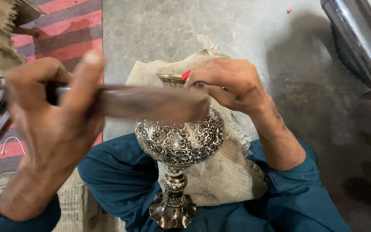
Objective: The person uses a hammer and chisel to engrave intricate patterns on a metal vase. They rotate the vase to access different areas and continue hammering the chisel to create detailed designs.
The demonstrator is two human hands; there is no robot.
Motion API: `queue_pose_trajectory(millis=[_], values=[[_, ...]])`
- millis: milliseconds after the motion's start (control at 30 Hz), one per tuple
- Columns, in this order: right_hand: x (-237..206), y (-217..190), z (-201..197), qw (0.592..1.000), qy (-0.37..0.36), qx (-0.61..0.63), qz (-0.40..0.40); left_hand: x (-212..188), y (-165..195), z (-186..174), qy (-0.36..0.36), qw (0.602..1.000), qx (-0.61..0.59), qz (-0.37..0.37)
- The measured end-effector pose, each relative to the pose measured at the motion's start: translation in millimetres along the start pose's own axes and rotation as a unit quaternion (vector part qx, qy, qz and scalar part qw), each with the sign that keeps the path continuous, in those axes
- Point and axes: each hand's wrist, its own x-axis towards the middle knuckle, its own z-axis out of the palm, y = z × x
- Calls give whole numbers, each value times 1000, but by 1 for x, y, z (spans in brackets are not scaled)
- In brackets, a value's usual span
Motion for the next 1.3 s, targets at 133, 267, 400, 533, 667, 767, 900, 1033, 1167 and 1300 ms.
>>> queue_pose_trajectory(millis=[133,267,400,533,667,767,900,1033,1167,1300], values=[[-4,13,9,999,29,-4,-20,-3,2,7,-36,987,157,12],[-26,29,12,963,161,214,44,-31,-18,22,-77,990,74,-93],[-75,35,-2,898,343,216,171,-111,-34,64,-78,944,-204,-249],[-145,17,1,819,411,197,348,-206,-30,135,-181,842,-342,-376],[-203,-15,14,784,405,110,457,-254,-7,164,-320,723,-517,-328],[-220,-36,28,741,415,124,513,-236,-11,169,-285,769,-488,-298],[-209,-46,36,754,367,92,537,-139,-8,169,-44,844,-430,-318],[-182,-49,46,786,311,47,532,-35,19,140,59,888,-421,-174],[-168,-61,56,808,244,-79,531,43,47,125,-188,926,-306,-114],[-167,-74,63,776,165,-173,584,53,53,136,-194,919,-316,-131]])
